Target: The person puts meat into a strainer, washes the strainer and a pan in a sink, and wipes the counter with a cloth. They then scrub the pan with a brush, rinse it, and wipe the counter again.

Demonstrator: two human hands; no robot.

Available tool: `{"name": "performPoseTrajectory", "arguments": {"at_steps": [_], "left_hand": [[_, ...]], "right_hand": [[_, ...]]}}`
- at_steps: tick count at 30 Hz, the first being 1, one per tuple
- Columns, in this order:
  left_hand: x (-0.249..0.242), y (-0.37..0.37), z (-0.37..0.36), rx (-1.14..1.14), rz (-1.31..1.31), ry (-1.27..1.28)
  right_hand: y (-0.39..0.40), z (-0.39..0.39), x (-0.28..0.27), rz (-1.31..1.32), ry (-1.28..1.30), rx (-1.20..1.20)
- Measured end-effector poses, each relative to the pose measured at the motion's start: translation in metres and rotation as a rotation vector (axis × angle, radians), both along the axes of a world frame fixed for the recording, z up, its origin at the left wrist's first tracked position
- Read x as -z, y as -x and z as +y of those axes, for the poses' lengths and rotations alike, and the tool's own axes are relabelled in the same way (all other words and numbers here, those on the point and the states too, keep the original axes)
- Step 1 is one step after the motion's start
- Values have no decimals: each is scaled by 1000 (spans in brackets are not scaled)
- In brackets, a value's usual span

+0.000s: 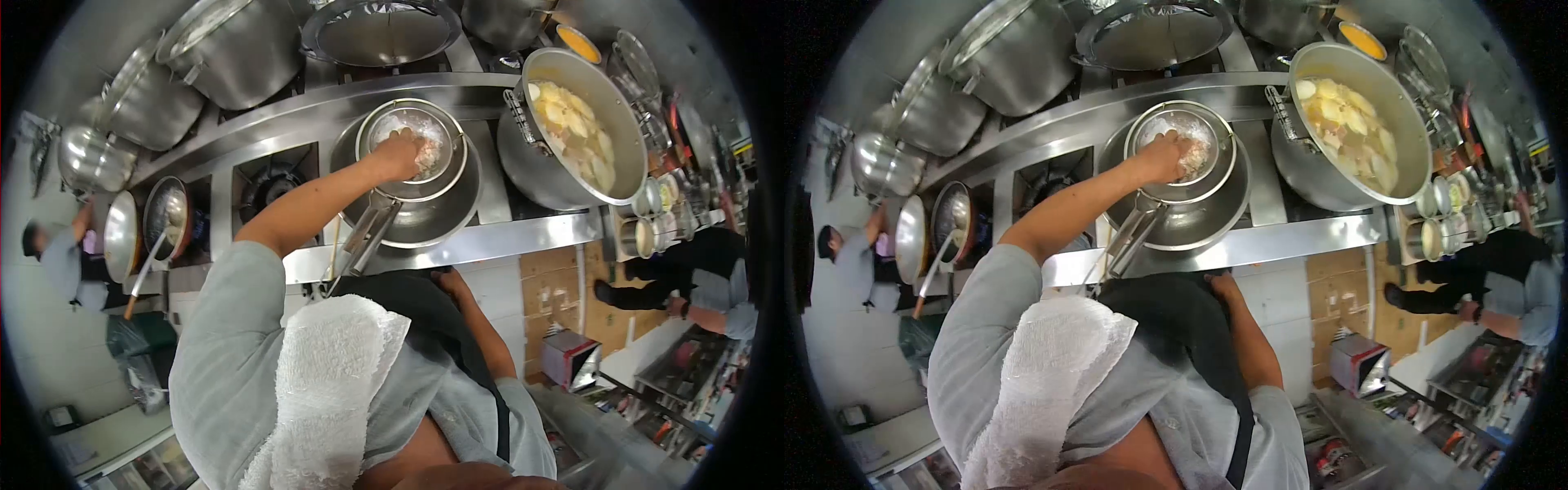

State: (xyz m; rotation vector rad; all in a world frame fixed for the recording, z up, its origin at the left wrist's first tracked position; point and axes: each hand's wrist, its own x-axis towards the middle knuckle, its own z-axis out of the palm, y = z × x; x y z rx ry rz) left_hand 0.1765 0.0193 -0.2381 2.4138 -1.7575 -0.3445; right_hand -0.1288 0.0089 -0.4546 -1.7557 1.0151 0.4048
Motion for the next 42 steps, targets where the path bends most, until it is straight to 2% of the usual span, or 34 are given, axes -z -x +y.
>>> {"name": "performPoseTrajectory", "arguments": {"at_steps": [3, 4, 6, 12, 15, 18, 21, 22, 24, 25, 28, 32, 33, 34, 36, 39, 42], "left_hand": [[6, -3, 2, 63, 47, 107], [6, -6, 2, 82, 51, 105], [6, -5, -1, 111, 82, 129], [9, -17, -9, 137, 111, 133], [7, -19, -13, 105, 153, 152], [6, -27, -17, 128, 170, 123], [-3, -31, -19, 49, 316, 69], [-7, -31, -16, 33, 359, 92], [-15, -30, -12, -4, 452, 151], [2, -38, -9, -14, 469, 232], [-2, -40, 1, -40, 646, 311], [-34, -43, 6, -165, 980, 452], [-39, -45, 5, -132, 1025, 533], [-46, -45, 5, -128, 1106, 571], [-66, -46, 7, -111, 1260, 649], [-96, -41, 13, -50, 1472, 664], [-107, -39, 14, -49, 1594, 536]], "right_hand": [[-24, 23, 90, -291, -19, -46], [-33, 24, 74, -11, 158, -279], [-27, 36, 35, -208, 150, 150], [-23, 47, 37, -203, 259, 291], [-20, 46, 56, -276, 366, 186], [-22, 50, 56, -265, 363, 266], [-17, 48, 78, -276, 335, 311], [-11, 43, 59, -212, 235, 245], [5, 14, -29, -76, 49, 112], [14, 0, -63, -28, 3, -35], [43, -28, -117, -161, -222, 2], [11, -54, -231, -404, -195, -46], [-6, -55, -252, -496, -163, -48], [-26, -51, -270, -607, -170, 26], [-71, -57, -281, -759, -238, 102], [-152, -72, -265, -1000, -426, 452], [-202, -83, -272, -1103, -1073, 450]]}}
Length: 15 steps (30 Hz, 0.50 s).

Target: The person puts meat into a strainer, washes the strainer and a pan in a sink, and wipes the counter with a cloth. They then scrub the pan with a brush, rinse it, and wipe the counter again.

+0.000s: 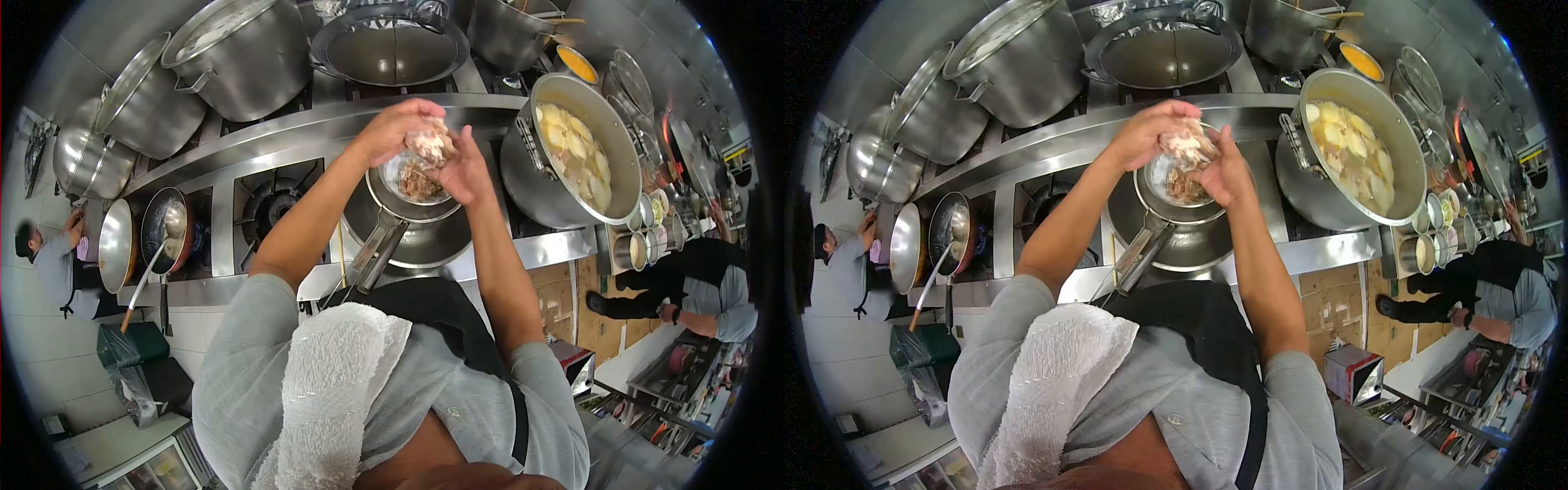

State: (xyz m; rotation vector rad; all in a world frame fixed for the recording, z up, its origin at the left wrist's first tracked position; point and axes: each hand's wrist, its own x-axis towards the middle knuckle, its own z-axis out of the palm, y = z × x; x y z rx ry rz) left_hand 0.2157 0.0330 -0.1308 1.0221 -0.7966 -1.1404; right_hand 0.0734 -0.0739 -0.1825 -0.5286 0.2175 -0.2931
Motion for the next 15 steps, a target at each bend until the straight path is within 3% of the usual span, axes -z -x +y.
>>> {"name": "performPoseTrajectory", "arguments": {"at_steps": [2, 3, 6, 7, 10, 13, 15], "left_hand": [[12, -1, -2, 72, 25, -85], [21, -1, -1, 50, -202, -53], [40, -3, 9, -110, -1037, 42], [36, -2, 14, -137, -1150, 93], [44, -7, 13, -110, -1207, 36], [37, -13, 10, -83, -1046, -91], [26, -16, 11, -34, -693, -166]], "right_hand": [[-7, -2, 5, -73, -3, -134], [-11, -4, 9, -106, -5, -202], [-14, -8, 29, -1, 153, -120], [-11, -3, 17, 73, 236, -92], [-12, -5, 26, 231, 481, -137], [-7, -10, 26, 240, 473, -174], [-6, -7, 26, 244, 448, -121]]}}
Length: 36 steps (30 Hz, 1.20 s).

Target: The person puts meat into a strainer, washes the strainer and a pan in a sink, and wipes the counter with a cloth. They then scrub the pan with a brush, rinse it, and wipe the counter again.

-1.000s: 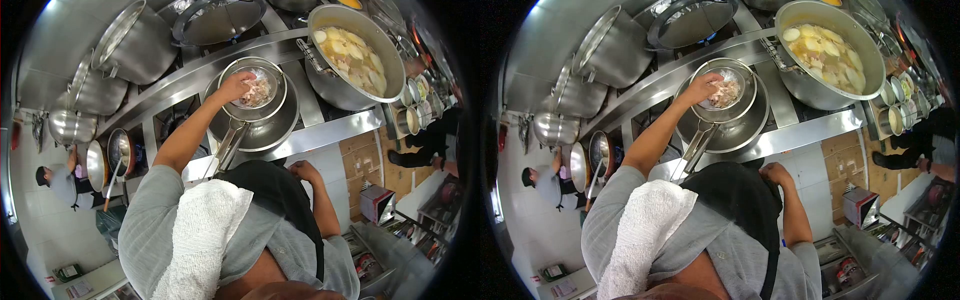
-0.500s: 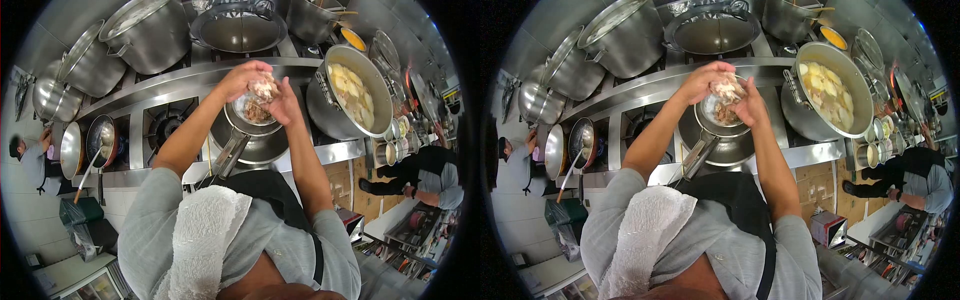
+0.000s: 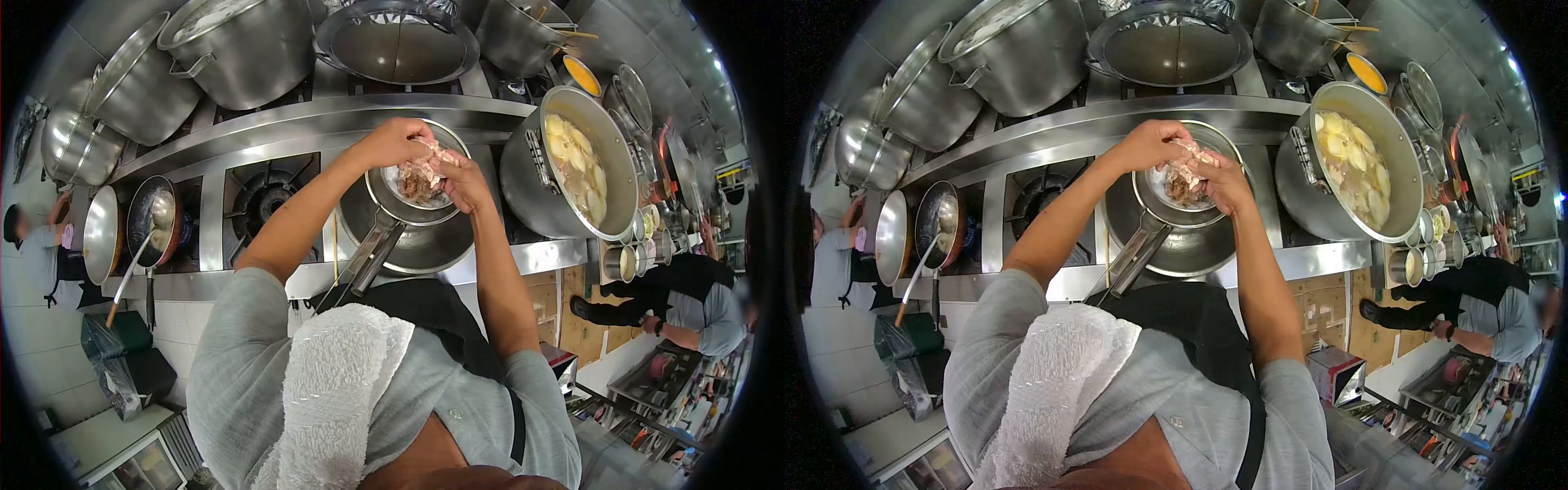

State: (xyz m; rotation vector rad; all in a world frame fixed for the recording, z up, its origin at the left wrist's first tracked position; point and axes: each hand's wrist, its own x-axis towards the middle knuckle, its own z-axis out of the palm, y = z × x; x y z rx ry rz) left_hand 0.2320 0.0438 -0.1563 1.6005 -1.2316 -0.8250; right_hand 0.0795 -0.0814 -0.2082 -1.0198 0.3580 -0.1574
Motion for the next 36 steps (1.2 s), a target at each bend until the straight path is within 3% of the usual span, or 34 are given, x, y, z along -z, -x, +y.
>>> {"name": "performPoseTrajectory", "arguments": {"at_steps": [2, 5, 8, 12, 16, 20, 23, 27, 30, 33, 36], "left_hand": [[-2, -1, 0, -10, 265, 36], [4, 0, -1, -79, 398, 132], [-12, -10, 6, -164, 698, 347], [-29, -21, 12, 37, 763, 327], [-14, -19, 5, 152, 1021, 267], [10, -26, -2, 68, 1185, 225], [25, -32, -8, -79, 985, 210], [13, -25, -8, -211, 1189, 181], [54, -49, -17, 83, 1323, 153], [58, -38, -12, 235, 1417, 124], [43, -22, -9, 88, 1114, 133]], "right_hand": [[-1, 3, -1, -13, -12, 49], [2, 7, 0, 3, 2, 103], [5, 7, 15, 40, -17, 103], [11, 17, 8, -4, -233, 27], [7, 24, -12, -89, -398, 55], [8, 12, 5, -178, -354, 87], [10, 12, 12, -150, -278, 156], [12, 19, 0, -91, -291, 181], [11, 21, 1, -83, -339, 192], [11, 21, 8, -112, -402, 209], [12, 20, 13, -114, -352, 223]]}}
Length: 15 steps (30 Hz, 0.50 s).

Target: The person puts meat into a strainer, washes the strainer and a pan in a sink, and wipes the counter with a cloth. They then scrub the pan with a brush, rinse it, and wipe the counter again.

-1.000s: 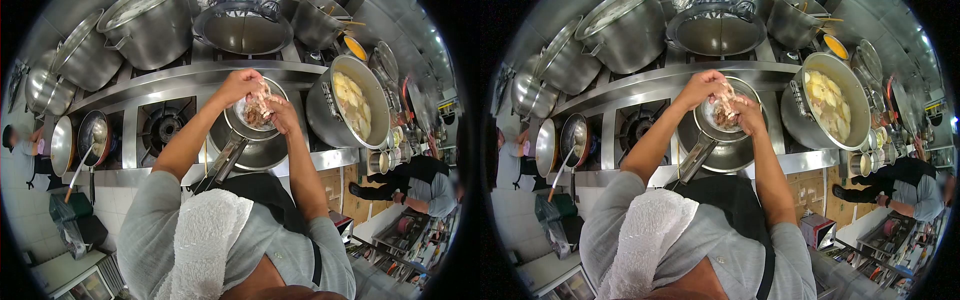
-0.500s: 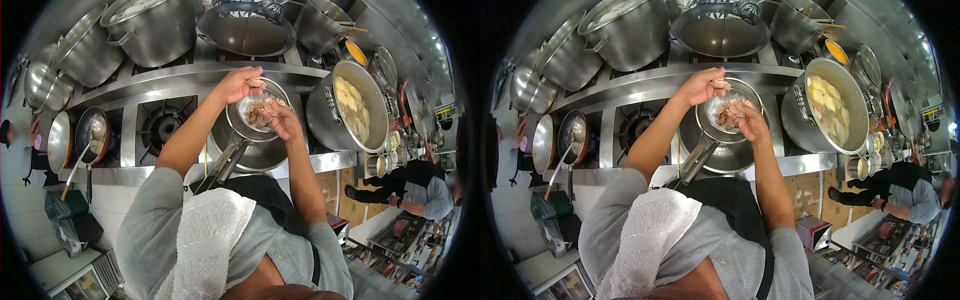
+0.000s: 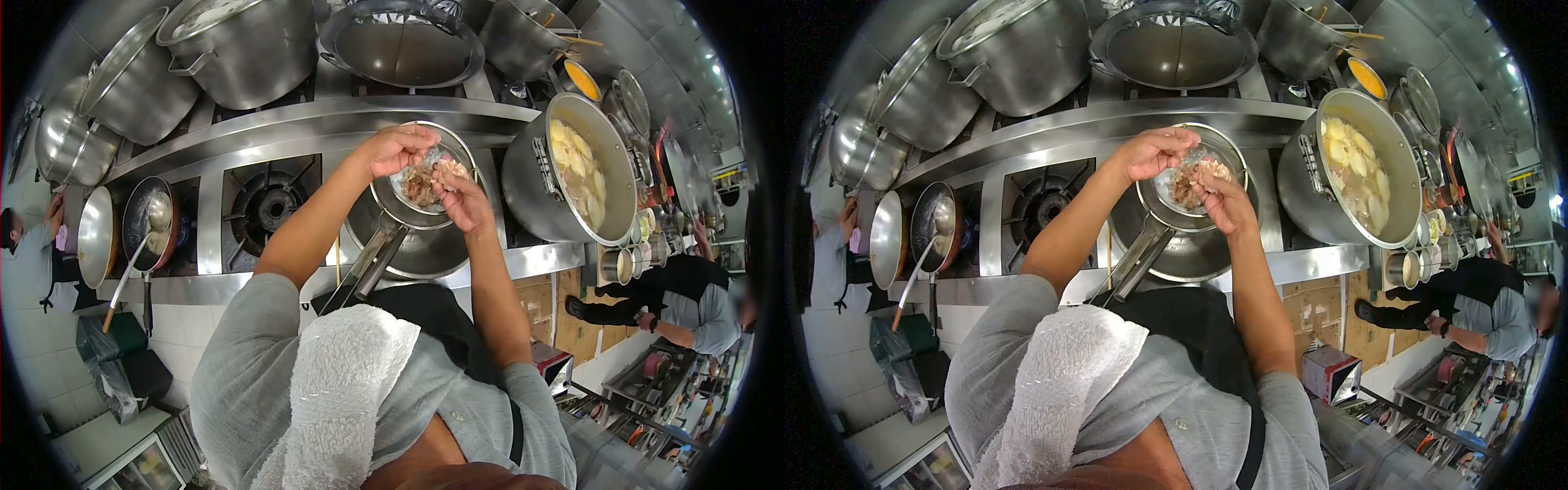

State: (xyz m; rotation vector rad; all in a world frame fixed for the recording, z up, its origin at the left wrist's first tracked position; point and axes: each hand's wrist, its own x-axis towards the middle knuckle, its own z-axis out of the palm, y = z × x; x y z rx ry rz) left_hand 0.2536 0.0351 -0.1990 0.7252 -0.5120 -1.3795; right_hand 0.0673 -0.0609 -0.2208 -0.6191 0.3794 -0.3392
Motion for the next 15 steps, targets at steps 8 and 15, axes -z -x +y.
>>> {"name": "performPoseTrajectory", "arguments": {"at_steps": [8, 15], "left_hand": [[-93, -52, -44, -151, -263, -23], [-10, -141, -157, -289, -2040, -341]], "right_hand": [[3, -4, -9, 11, -136, -23], [5, 0, -31, -47, -66, -118]]}}
